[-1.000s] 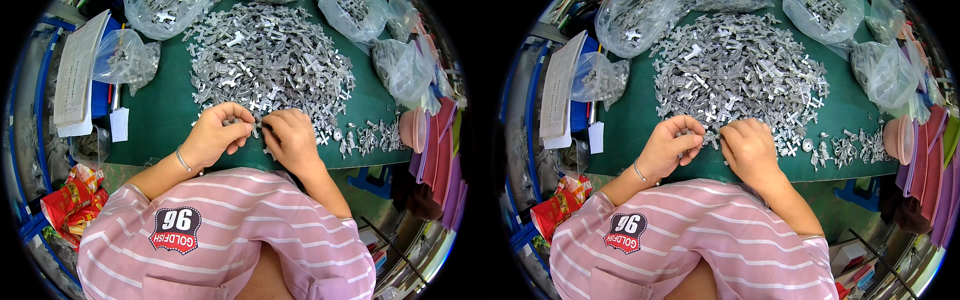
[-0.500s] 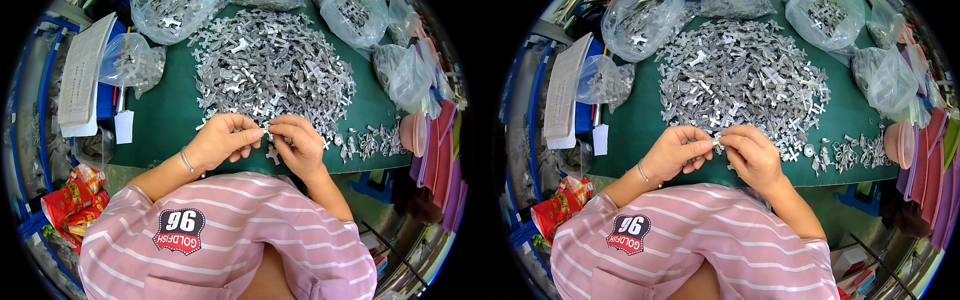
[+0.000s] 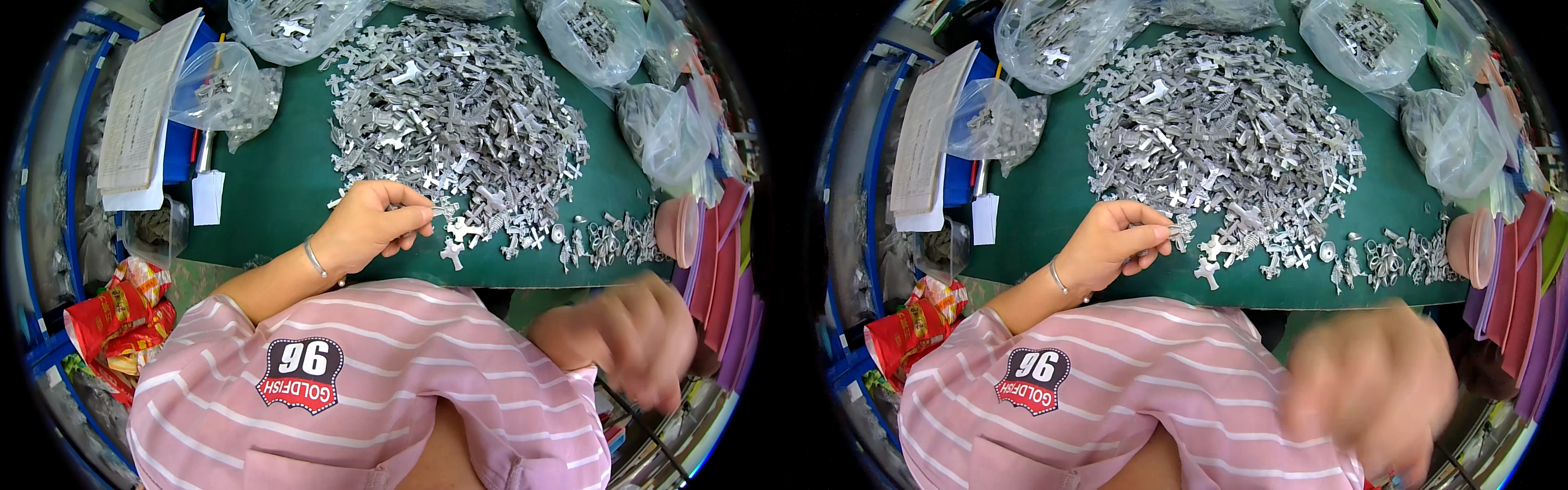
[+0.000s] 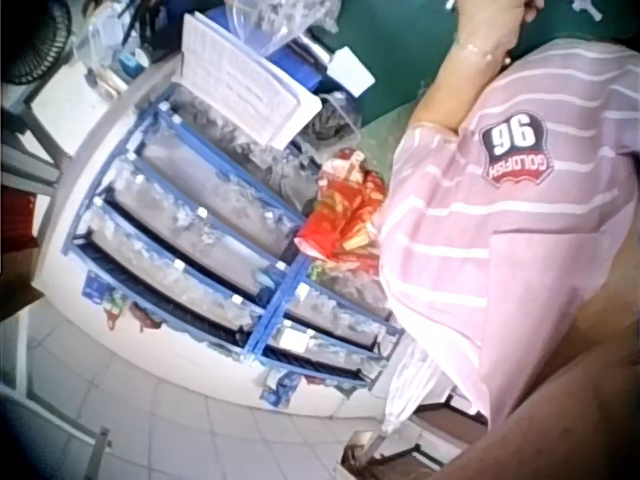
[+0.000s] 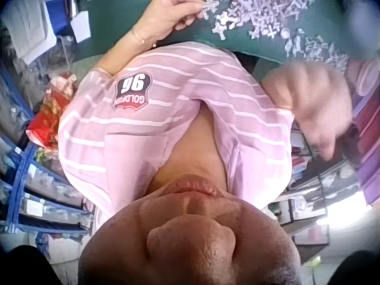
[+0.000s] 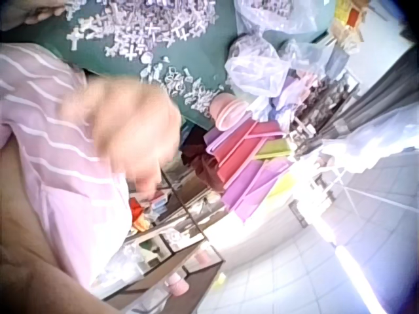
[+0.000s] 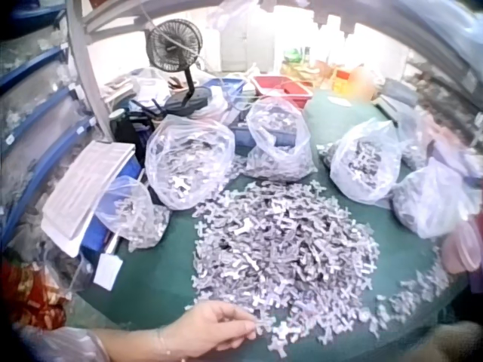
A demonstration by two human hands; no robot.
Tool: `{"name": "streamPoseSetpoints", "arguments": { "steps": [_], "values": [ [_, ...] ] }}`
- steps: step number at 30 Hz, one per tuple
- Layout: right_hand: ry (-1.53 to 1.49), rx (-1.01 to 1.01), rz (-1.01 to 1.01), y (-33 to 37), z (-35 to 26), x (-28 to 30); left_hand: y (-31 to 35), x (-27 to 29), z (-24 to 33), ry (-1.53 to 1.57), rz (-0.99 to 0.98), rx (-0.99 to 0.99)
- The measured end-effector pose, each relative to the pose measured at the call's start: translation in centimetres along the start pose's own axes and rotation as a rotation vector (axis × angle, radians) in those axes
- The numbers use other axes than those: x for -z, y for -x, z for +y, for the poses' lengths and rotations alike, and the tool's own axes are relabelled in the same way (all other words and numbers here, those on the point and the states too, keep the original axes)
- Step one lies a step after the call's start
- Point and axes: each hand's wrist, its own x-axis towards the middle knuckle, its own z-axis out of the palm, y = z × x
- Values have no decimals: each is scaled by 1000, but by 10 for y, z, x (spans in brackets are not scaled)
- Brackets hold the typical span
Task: The person sits at a green workbench and assembles small silver metal components by hand. They pick up cross-shaped pieces and cylindrical parts from a large pile, fit them together, and place the finished assemblies into a clear plastic bag. The process is repetitive, involving continuous picking, fitting, and bagging of the hardware.
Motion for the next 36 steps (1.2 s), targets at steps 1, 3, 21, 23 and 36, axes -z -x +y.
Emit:
{"name": "streamPoseSetpoints", "arguments": {
  "steps": [1, 3, 21, 23, 36],
  "values": [
    [-145, 70, -168, -8, -1, -8, 0, 0, -1, -4, 9, -6],
    [-267, 138, -394, -24, 1, -21, 1, 1, -3, 4, 19, -18],
    [-164, -34, -869, -51, 21, -33, 46, 131, 81, -844, 1257, -1027],
    [-272, -165, -813, -41, 8, -34, 42, 133, 77, -790, 1210, -1064],
    [1833, -314, -244, 31, 71, 94, -15, 37, 3, -1073, 241, -725]
  ]
}}
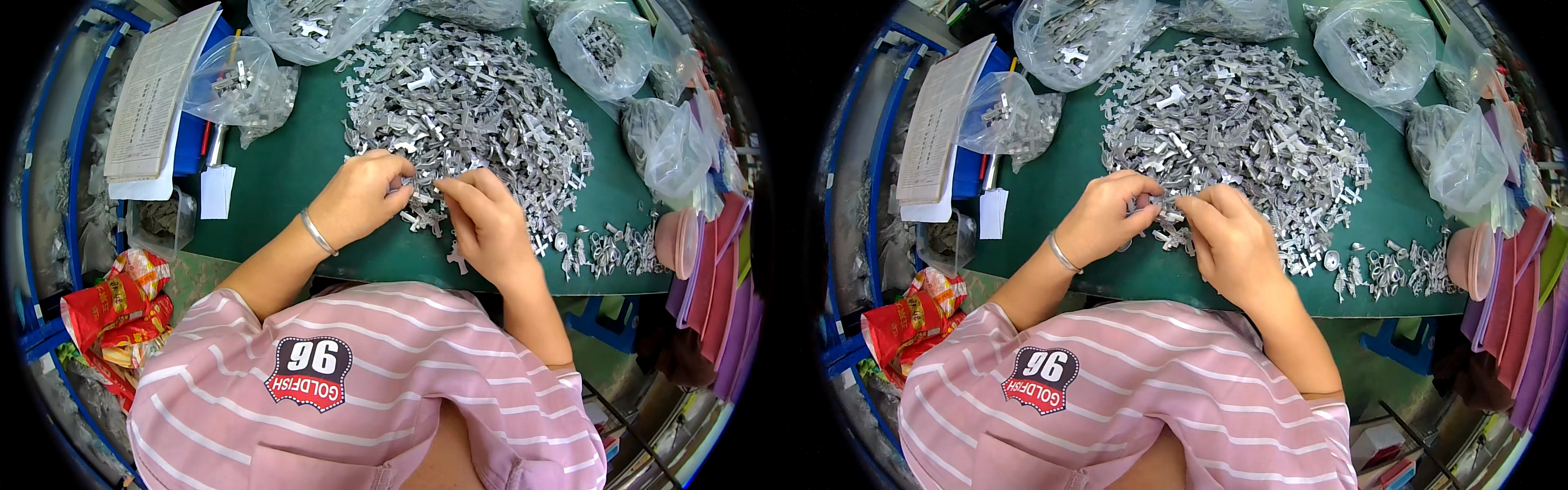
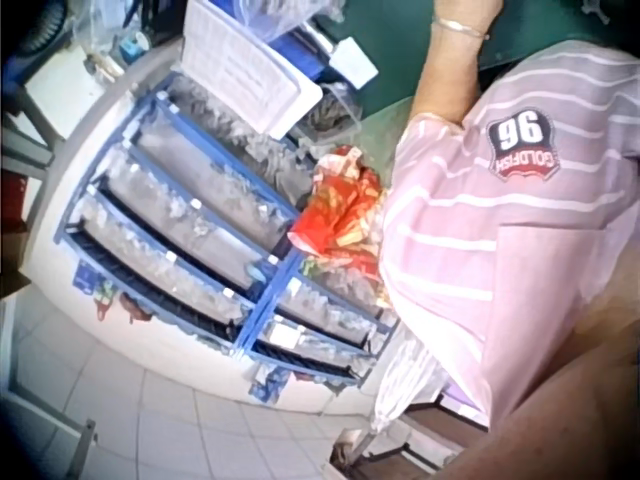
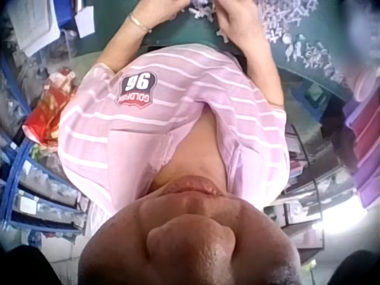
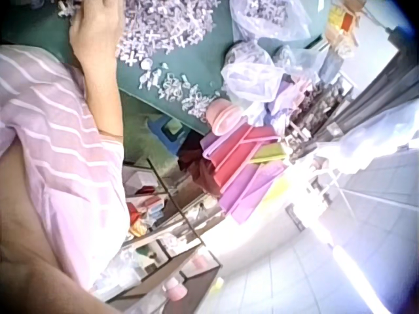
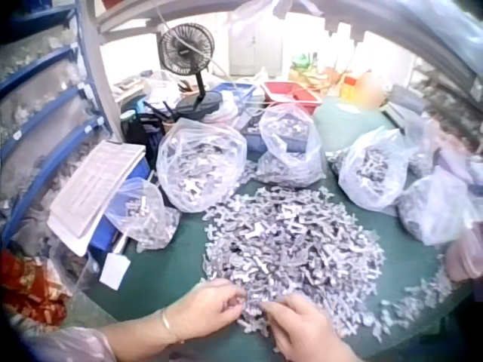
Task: The person sits at a green workbench and assembles small silver metal components by hand. They pick up cross-shaped pieces and cylindrical parts from a large pile, fit them together, and place the finished assemblies into a clear plastic bag. The process is repetitive, involving continuous picking, fitting, and bagging of the hardware.
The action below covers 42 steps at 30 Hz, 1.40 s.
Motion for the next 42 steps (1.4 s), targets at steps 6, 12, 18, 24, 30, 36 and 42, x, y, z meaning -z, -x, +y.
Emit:
{"name": "streamPoseSetpoints", "arguments": {
  "steps": [6, 12, 18, 24, 30, 36, 42],
  "values": [
    [166, 78, 38, 2, 13, -20, 2, -5, 1, 16, 47, -47],
    [145, 130, 253, 9, 13, -18, 4, -5, 14, 248, 124, 116],
    [36, 194, 389, 15, 5, -14, 6, -12, 22, 868, 27, 476],
    [-31, 158, 371, 23, -1, -15, 6, -12, 27, 1172, -16, 592],
    [-643, -335, 277, 26, 0, -15, 5, -13, 27, 1175, -4, 561],
    [-315, -318, 218, 24, 9, -8, 2, -9, 17, 1272, 132, 579],
    [23, -128, 75, 17, 1, -22, 5, -10, 16, 1242, 145, 615]
  ]
}}
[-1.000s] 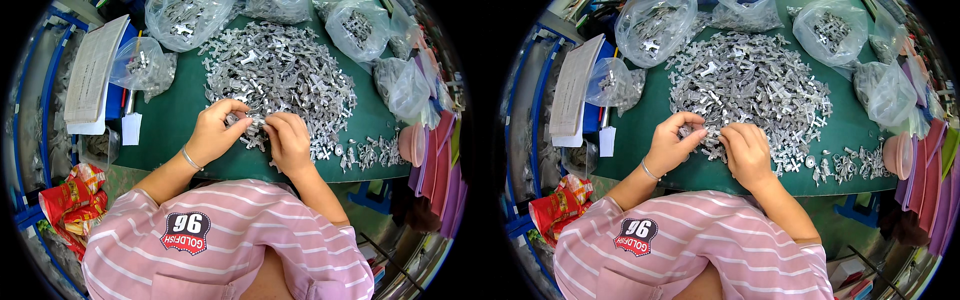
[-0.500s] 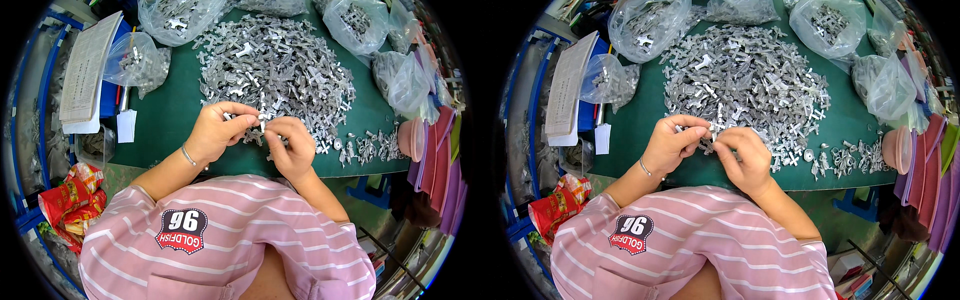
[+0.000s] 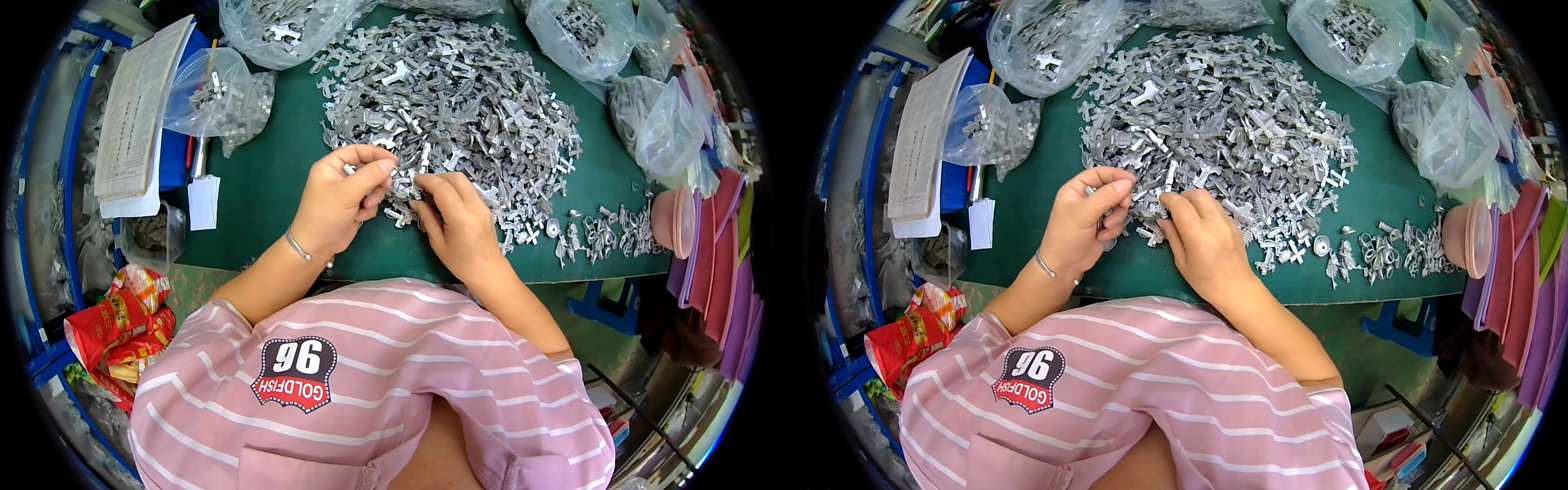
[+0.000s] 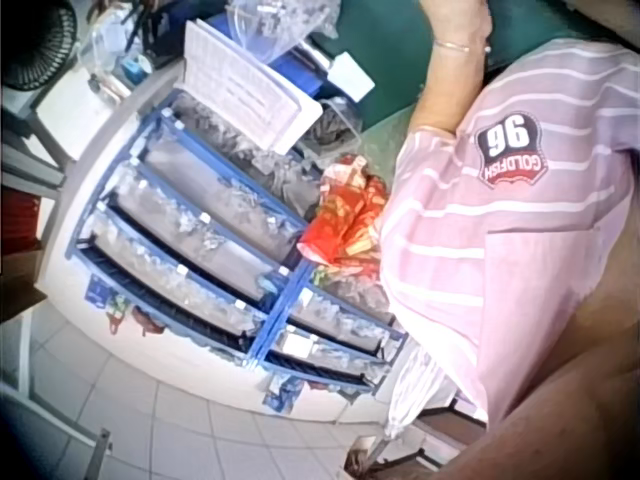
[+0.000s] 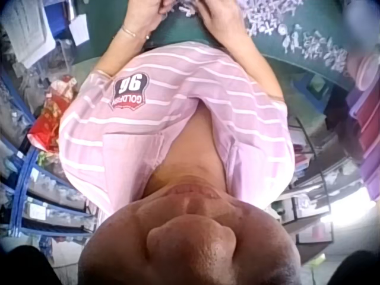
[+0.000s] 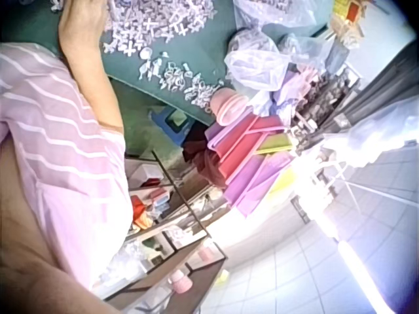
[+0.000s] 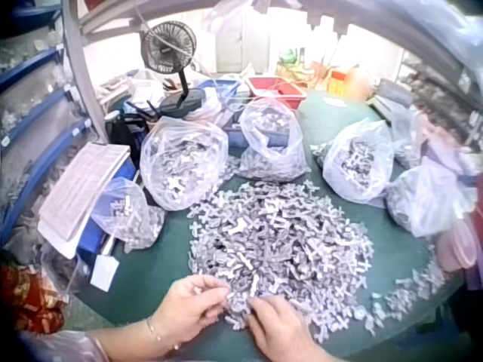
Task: The person sits at a green workbench and assembles small silver metal components by hand. They pick up cross-shaped pieces and cylindrical parts from a large pile, fit them together, and place the finished assemblies into a clear plastic bag. The process is repetitive, involving continuous picking, fitting, and bagging of the hardware.
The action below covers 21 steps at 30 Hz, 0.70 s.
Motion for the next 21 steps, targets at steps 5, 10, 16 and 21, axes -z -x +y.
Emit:
{"name": "streamPoseSetpoints", "arguments": {
  "steps": [5, 10, 16, 21],
  "values": [
    [-399, -222, 2, -2, 0, 14, 8, -5, -3, -116, -56, -14],
    [-711, -304, -86, 1, 3, 25, 10, -6, -5, -134, -121, 40],
    [-1079, -450, 64, 6, 0, 22, 12, -10, -6, -139, -120, 58],
    [-1123, -500, 61, 7, 5, 24, 14, -10, -4, -139, -127, 62]
  ]
}}
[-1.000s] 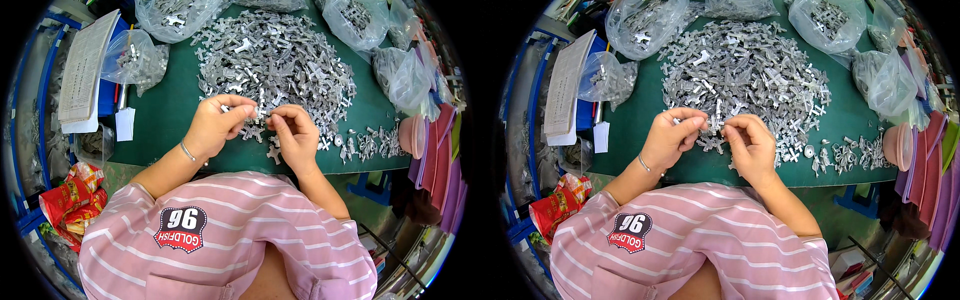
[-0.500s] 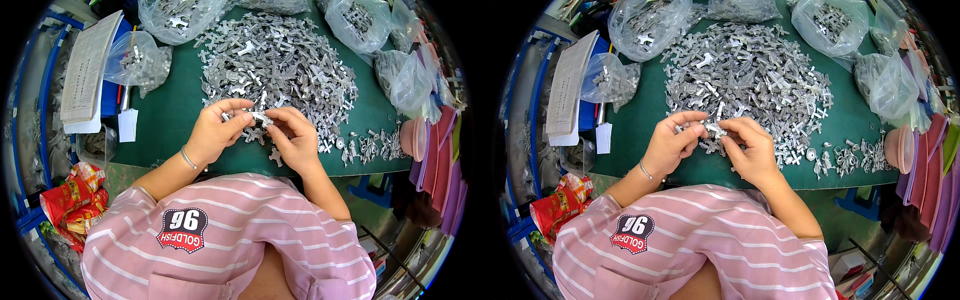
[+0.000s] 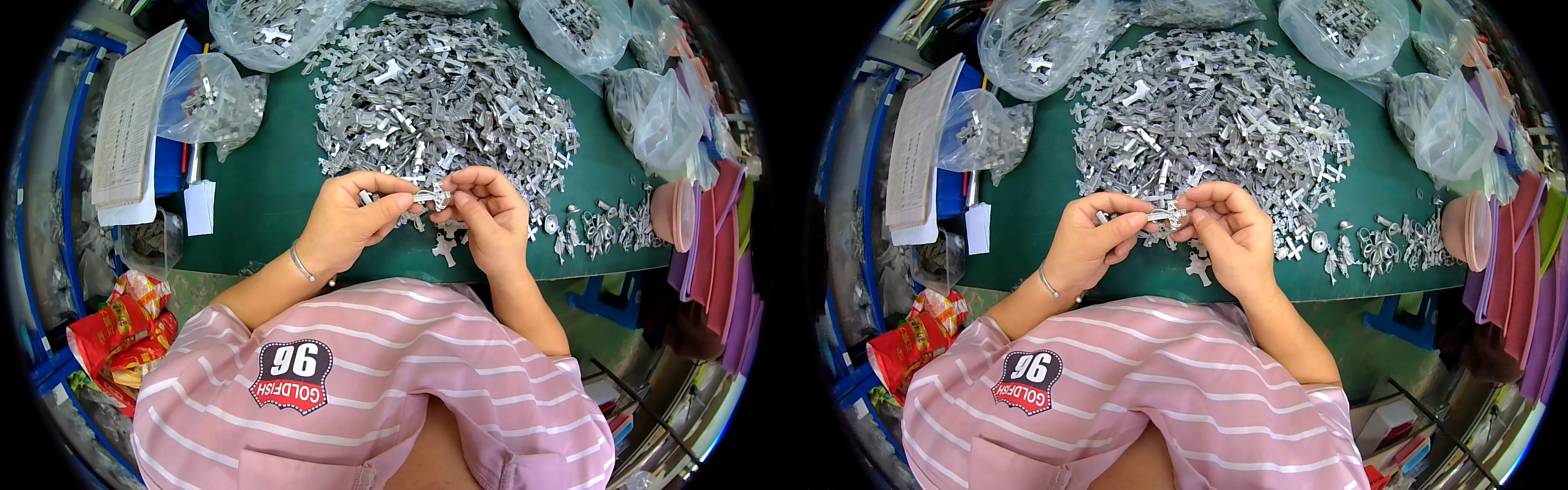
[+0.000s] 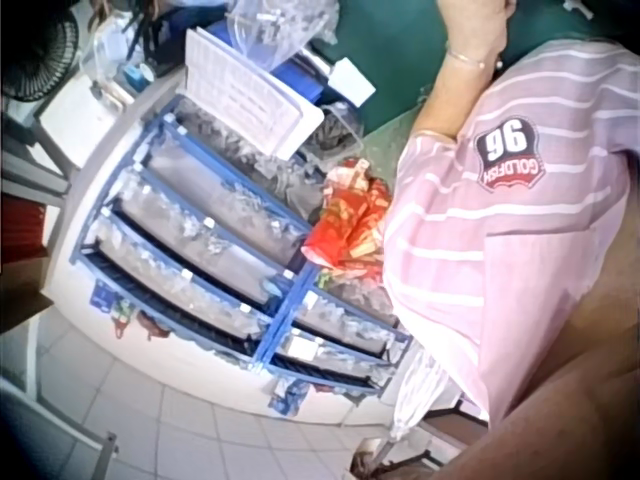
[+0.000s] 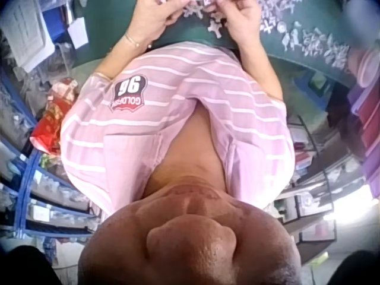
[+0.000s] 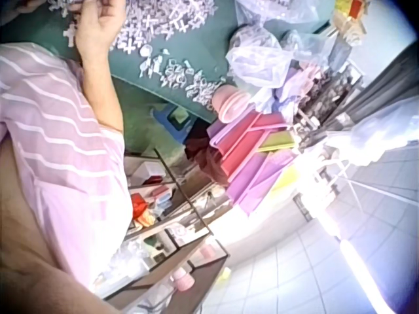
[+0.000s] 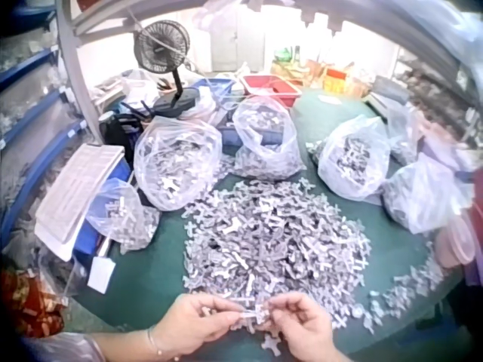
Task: The person sits at a green workbench and assembles small silver metal components by hand. They pick up cross-shaped pieces and cylindrical parts from a large pile, fit them together, and place the finished assemblies into a clear plastic bag. The process is repetitive, involving continuous picking, fitting, and bagging of the hardware.
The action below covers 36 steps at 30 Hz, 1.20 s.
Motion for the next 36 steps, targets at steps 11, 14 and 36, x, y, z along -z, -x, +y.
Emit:
{"name": "streamPoseSetpoints", "arguments": {
  "steps": [11, 14, 36],
  "values": [
    [440, 457, -82, 3, -6, -13, -1, -7, 4, 154, 55, 119],
    [664, 508, -81, -2, -15, -19, -7, 15, 1, 457, -26, 233],
    [466, 103, -62, 1, 2, -3, 2, 6, -3, 14, 19, 64]
  ]
}}
